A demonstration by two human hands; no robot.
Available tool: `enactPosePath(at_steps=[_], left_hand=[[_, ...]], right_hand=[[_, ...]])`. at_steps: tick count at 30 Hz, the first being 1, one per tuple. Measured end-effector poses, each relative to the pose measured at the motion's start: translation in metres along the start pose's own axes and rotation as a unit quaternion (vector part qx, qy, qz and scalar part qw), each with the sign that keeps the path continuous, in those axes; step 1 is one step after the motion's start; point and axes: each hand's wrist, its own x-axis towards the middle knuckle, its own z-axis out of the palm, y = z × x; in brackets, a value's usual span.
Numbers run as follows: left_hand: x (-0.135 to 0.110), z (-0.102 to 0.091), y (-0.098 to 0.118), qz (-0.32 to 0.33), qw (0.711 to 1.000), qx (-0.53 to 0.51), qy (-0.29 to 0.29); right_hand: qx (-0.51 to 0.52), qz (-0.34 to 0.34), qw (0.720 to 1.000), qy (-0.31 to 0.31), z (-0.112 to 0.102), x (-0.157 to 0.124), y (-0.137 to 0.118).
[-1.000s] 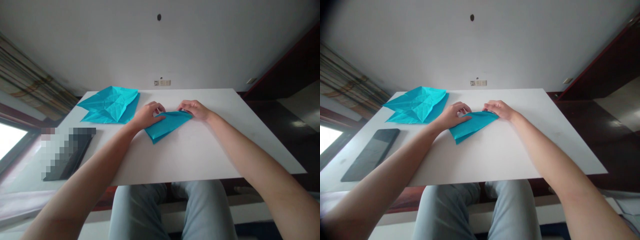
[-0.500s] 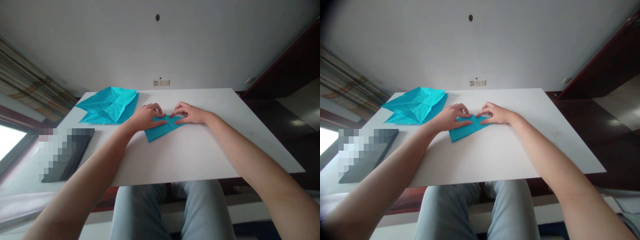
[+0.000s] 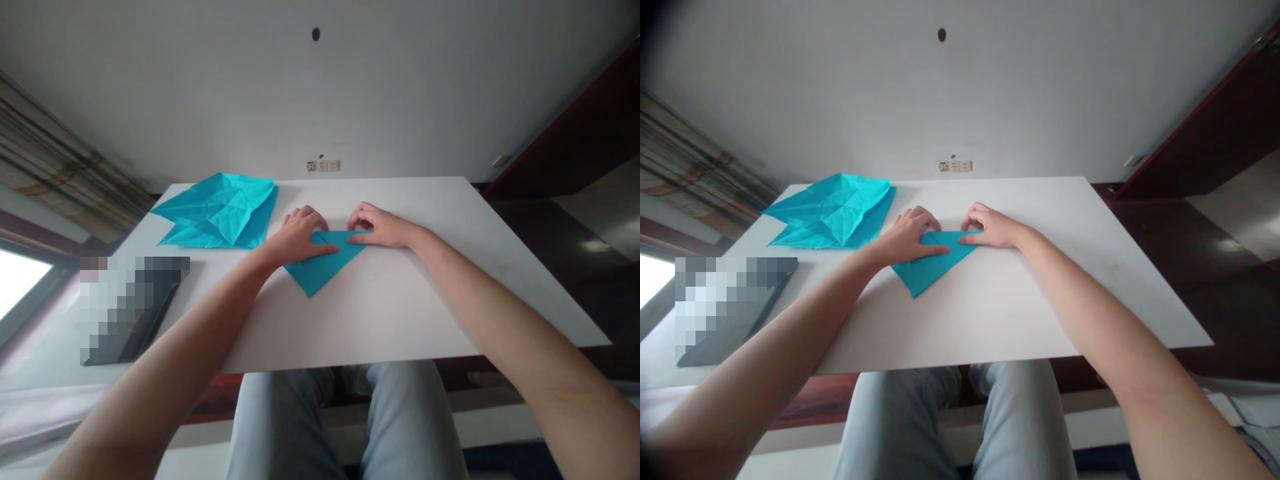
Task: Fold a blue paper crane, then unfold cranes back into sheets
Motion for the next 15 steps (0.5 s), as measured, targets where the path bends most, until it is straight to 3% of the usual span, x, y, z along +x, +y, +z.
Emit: enactPosePath(at_steps=[7,15], left_hand=[[0.000,-0.003,0.006,-0.008,0.991,-0.137,-0.007],[0.001,-0.007,0.007,-0.012,0.990,-0.136,0.039]], right_hand=[[0.054,0.001,0.998,-0.017,0.000,0.003,0.000],[0.102,0.029,0.994,0.016,0.000,0.005,0.001]])
